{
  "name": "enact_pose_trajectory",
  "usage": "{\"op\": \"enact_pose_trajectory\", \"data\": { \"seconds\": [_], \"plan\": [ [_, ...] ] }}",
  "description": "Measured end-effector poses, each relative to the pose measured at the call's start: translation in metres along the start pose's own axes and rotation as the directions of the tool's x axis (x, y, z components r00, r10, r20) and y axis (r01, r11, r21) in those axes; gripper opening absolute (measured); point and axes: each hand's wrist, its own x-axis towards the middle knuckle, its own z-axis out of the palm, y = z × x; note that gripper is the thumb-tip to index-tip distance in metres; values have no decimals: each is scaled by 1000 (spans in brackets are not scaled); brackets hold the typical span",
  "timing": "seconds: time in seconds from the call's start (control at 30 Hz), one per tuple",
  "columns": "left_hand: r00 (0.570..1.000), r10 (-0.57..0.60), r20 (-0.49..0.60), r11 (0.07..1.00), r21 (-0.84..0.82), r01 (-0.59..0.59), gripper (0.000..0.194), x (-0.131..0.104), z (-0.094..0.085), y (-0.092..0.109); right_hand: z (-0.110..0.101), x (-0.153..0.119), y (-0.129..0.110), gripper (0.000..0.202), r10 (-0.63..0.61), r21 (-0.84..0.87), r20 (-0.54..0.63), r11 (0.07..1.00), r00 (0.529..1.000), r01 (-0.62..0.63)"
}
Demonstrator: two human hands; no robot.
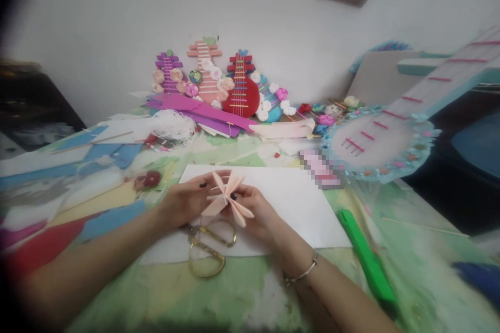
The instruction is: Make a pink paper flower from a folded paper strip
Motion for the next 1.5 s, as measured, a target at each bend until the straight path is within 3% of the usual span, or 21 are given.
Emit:
{"op": "enact_pose_trajectory", "data": {
  "seconds": [0.1,0.2,0.3,0.43,0.53,0.6,0.63,0.7,0.77,0.8,0.9,1.03,1.17,1.33,1.5],
  "plan": [
    [997,65,35,967,243,-72,50,-2,0,6,2,-1,-2,22,70,46,30,996,997,-71],
    [995,81,60,823,559,-100,60,-4,2,12,1,-1,-2,24,109,24,-4,994,994,-109],
    [992,121,40,753,648,-118,60,-5,6,15,0,0,-1,20,115,-42,-83,992,990,-119],
    [982,185,-24,668,736,-108,20,-5,6,16,-4,1,-5,20,60,-103,-193,991,979,-81],
    [951,292,-107,684,718,-130,14,-2,0,16,-6,0,-11,16,-76,-272,-246,962,966,7],
    [904,381,-192,706,692,-150,16,0,-5,16,-5,-2,-12,13,-177,-526,-250,850,952,21],
    [880,413,-232,716,681,-156,17,0,-7,15,-3,-3,-12,11,-207,-671,-221,741,953,6],
    [848,444,-290,733,662,-157,20,1,-10,15,4,-7,-8,8,-207,-907,-88,421,974,8],
    [842,433,-323,751,645,-139,23,2,-10,15,14,-12,-4,14,-128,-992,78,89,989,90],
    [845,417,-334,764,633,-127,24,1,-10,14,19,-14,-2,19,-78,-988,155,-24,985,154],
    [858,363,-363,805,586,-92,26,0,-8,14,29,-18,1,8,-5,-961,174,-221,985,168],
    [867,337,-366,831,549,-92,25,1,-7,14,30,-23,-1,11,36,-926,157,-343,987,160],
    [850,391,-354,817,558,-144,19,2,-7,15,34,-27,0,18,62,-882,170,-435,983,180],
    [801,423,-424,815,564,-132,24,4,-9,15,37,-29,2,20,70,-894,144,-419,987,160],
    [809,369,-457,876,462,-139,31,6,-14,14,33,-30,4,11,17,-888,38,-459,999,42]
  ]
}}
